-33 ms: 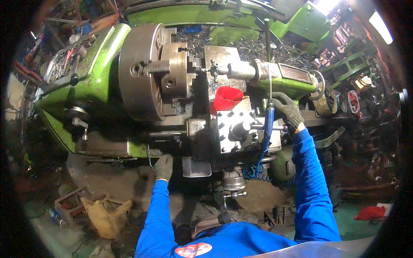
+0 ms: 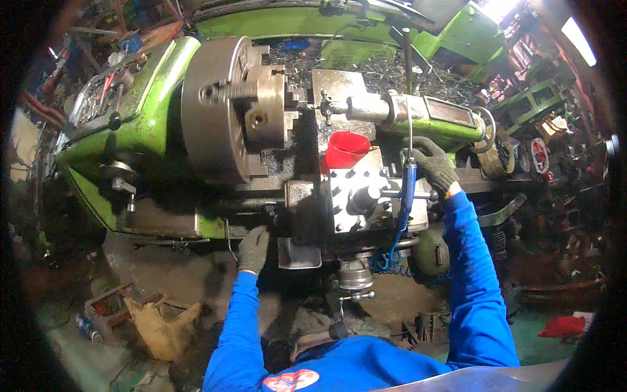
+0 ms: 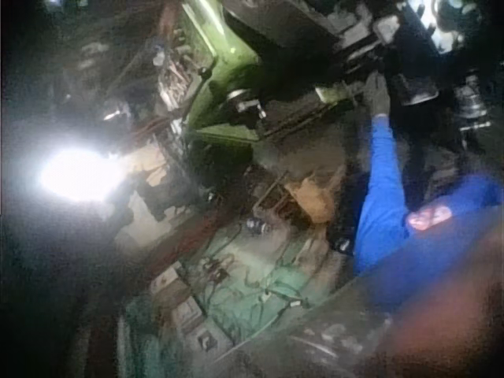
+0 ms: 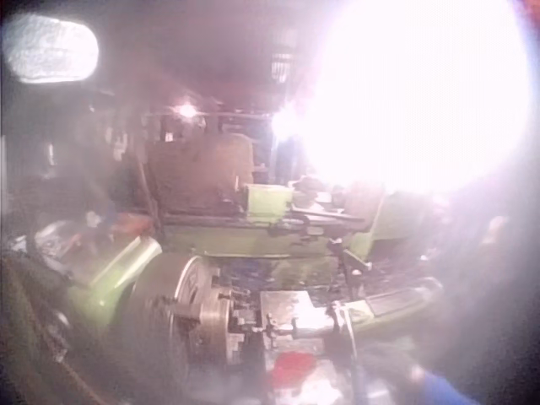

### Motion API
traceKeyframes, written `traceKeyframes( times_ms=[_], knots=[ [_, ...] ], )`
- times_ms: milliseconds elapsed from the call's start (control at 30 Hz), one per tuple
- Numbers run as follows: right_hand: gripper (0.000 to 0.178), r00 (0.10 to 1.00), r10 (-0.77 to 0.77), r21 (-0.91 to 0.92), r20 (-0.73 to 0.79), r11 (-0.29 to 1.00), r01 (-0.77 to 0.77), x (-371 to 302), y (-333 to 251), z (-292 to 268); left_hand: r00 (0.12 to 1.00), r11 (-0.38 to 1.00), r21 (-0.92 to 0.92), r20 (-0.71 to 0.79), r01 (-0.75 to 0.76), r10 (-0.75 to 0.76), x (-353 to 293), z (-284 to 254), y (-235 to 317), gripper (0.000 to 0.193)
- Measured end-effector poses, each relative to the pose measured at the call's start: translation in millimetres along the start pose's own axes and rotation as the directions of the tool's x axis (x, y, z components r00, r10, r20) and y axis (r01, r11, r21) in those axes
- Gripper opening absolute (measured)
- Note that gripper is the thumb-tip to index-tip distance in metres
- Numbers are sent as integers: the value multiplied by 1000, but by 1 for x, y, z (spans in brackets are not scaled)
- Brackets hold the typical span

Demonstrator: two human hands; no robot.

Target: The person operates a metal lathe, tightening the chuck with a chuck key, then uses a center drill to create a starting point on the rotating workpiece. The person repeatedly retracts and advances the drill while adjusting the machine controls.

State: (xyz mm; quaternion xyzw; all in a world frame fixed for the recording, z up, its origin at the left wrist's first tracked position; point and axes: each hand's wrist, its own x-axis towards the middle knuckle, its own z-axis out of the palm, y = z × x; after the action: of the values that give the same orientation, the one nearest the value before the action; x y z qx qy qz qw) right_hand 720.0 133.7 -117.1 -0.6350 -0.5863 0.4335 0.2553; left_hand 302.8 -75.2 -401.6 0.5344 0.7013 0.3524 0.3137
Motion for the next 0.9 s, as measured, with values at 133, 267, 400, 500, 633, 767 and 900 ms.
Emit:
traceKeyframes(
  times_ms=[133, 267, 400, 500, 633, 767, 900],
  knots=[
    [52, 897, -386, -281, 213, 856, 435, 54, 34, 26, 977, 969, -131, 15, -211, 214, 53, -19, 150, 35],
    [35, 859, -346, -630, 377, 584, 512, 84, 25, 59, 870, 865, -114, 9, -488, 492, 119, -2, 218, 44],
    [24, 785, -516, -625, 342, 499, 600, 97, 47, 61, 792, 803, 50, 207, -594, 574, 173, 29, 245, 37],
    [23, 716, -615, -563, 330, 481, 672, 85, 41, 46, 510, 445, 251, 363, -860, 780, 198, 43, 220, 23],
    [34, 696, -664, -493, 274, 524, 694, 64, 28, 23, 691, 643, 254, 254, -723, 677, 179, 39, 251, 20],
    [44, 644, -707, -462, 292, 485, 743, 65, 51, 8, 648, 576, 308, 237, -757, 724, 179, 33, 252, 26],
    [42, 648, -716, -432, 259, 514, 741, 64, 54, 4, 640, 557, 331, 249, -761, 727, 179, 31, 252, 27]
  ],
)
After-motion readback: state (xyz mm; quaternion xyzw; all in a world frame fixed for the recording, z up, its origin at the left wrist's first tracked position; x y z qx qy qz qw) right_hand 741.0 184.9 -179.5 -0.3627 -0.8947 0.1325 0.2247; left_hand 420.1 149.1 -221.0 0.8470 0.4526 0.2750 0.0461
